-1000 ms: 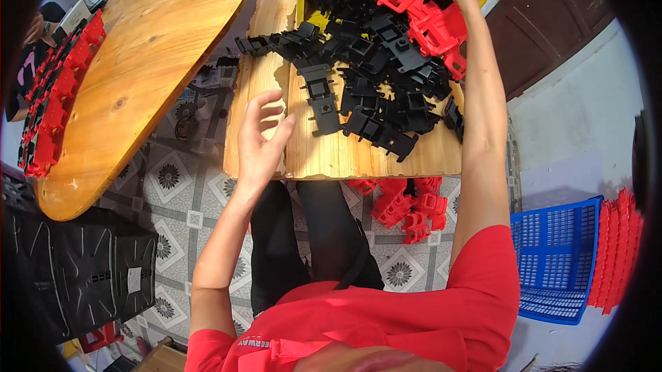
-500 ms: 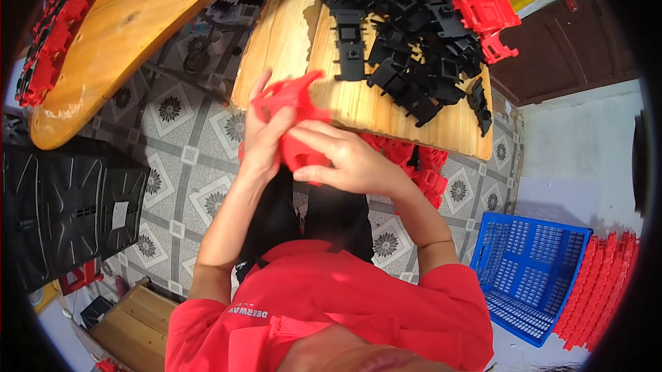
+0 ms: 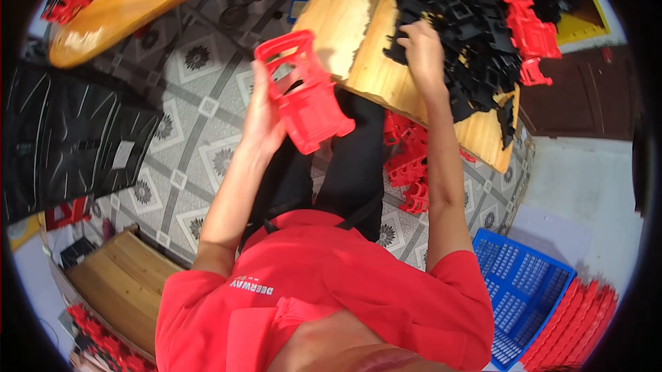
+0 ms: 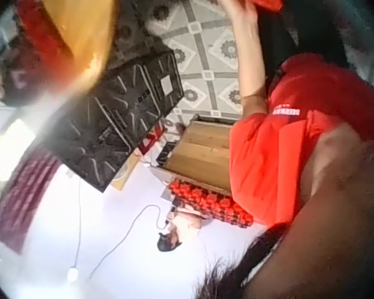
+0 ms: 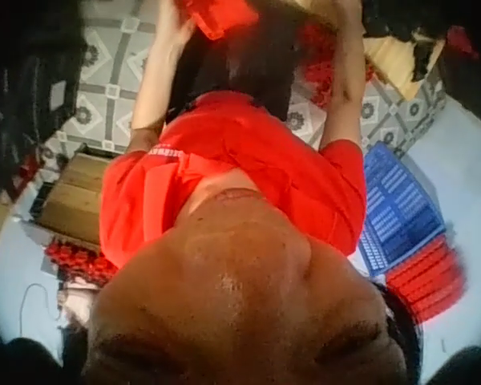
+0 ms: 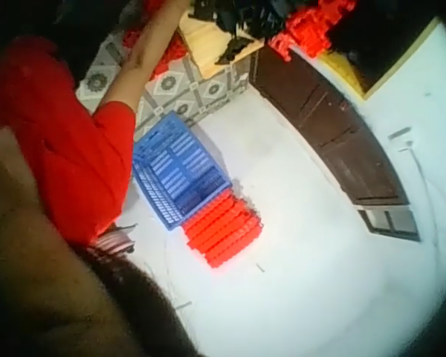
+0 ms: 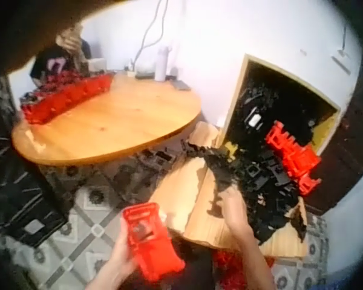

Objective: The person moves assembled plastic components from a round table onto a counter and gathers plastic pieces from the floor. The person then sits down and assembles red and black plastic parts together by hand, placing the assembled pieces onto the table.

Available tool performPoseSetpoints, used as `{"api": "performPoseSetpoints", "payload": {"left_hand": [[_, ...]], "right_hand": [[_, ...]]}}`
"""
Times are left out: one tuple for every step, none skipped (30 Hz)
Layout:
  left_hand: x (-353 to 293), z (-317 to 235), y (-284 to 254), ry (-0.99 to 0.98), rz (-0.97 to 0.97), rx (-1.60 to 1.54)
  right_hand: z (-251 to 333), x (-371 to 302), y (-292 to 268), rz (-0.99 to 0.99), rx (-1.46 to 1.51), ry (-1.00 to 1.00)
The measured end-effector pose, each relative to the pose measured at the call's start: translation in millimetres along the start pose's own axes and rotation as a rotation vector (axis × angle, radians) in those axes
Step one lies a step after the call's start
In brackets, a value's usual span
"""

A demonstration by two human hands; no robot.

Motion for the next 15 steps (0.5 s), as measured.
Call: {"api": "performPoseSetpoints", "payload": {"left_hand": [[4.0, -2.8, -2.1, 0.027, -0.037, -0.002], [7.1, -8.0, -6.5, 0.062, -0.080, -0.007], [12.3, -11.3, -12.8, 0.079, -0.041, -0.003], [14.5, -15.0, -19.6, 0.094, -0.066, -0.008], [18.9, -12.3, -18.9, 0.067, -0.058, 0.005], [21.9, -5.9, -14.7, 0.032, -0.041, 0.016], [20.9, -7.5, -8.9, 0.051, -0.032, 0.036], [21.1, -6.3, -6.4, 0.053, -0.035, 0.035], [20.8, -5.6, -2.9, 0.061, -0.017, 0.050], [20.1, -3.7, 1.9, 0.065, 0.003, 0.065], [19.0, -4.6, 9.2, 0.083, 0.021, 0.060], [19.6, -2.7, 7.6, 0.082, 0.020, 0.061], [20.8, -3.3, 8.7, 0.102, 0.035, 0.085], [21.0, -4.2, 10.2, 0.121, 0.050, 0.109], [19.8, -3.0, 10.8, 0.123, 0.050, 0.109]], "right_hand": [[17.1, -1.8, -13.7, -0.063, 0.099, -0.035], [43.7, -4.7, -39.7, -0.123, 0.207, -0.075], [74.9, -7.6, -59.0, -0.074, 0.298, -0.112], [103.7, -13.6, -75.9, -0.030, 0.381, -0.144], [127.2, -26.1, -87.7, -0.022, 0.443, -0.182], [147.8, -37.7, -97.1, -0.016, 0.495, -0.215], [166.1, -46.4, -99.2, 0.001, 0.499, -0.261], [182.3, -53.2, -101.9, 0.016, 0.497, -0.303], [194.5, -55.7, -103.5, 0.050, 0.477, -0.309], [199.2, -57.6, -101.7, 0.049, 0.476, -0.308], [203.0, -60.2, -99.3, 0.047, 0.449, -0.313], [205.7, -62.8, -97.1, 0.046, 0.422, -0.318], [206.5, -63.9, -93.5, 0.060, 0.396, -0.322], [207.1, -65.4, -91.5, 0.059, 0.397, -0.323], [208.6, -67.6, -88.9, 0.067, 0.399, -0.335]]}}
Point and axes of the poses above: each hand's wrist, its own x-axis towards the middle knuckle, its own y-axis out of the palm, z = x × y, the point moved 9 cm from there along x, towards the middle knuckle, and after that the axes turned 4 degrees about -z, right-handed, at the moved point
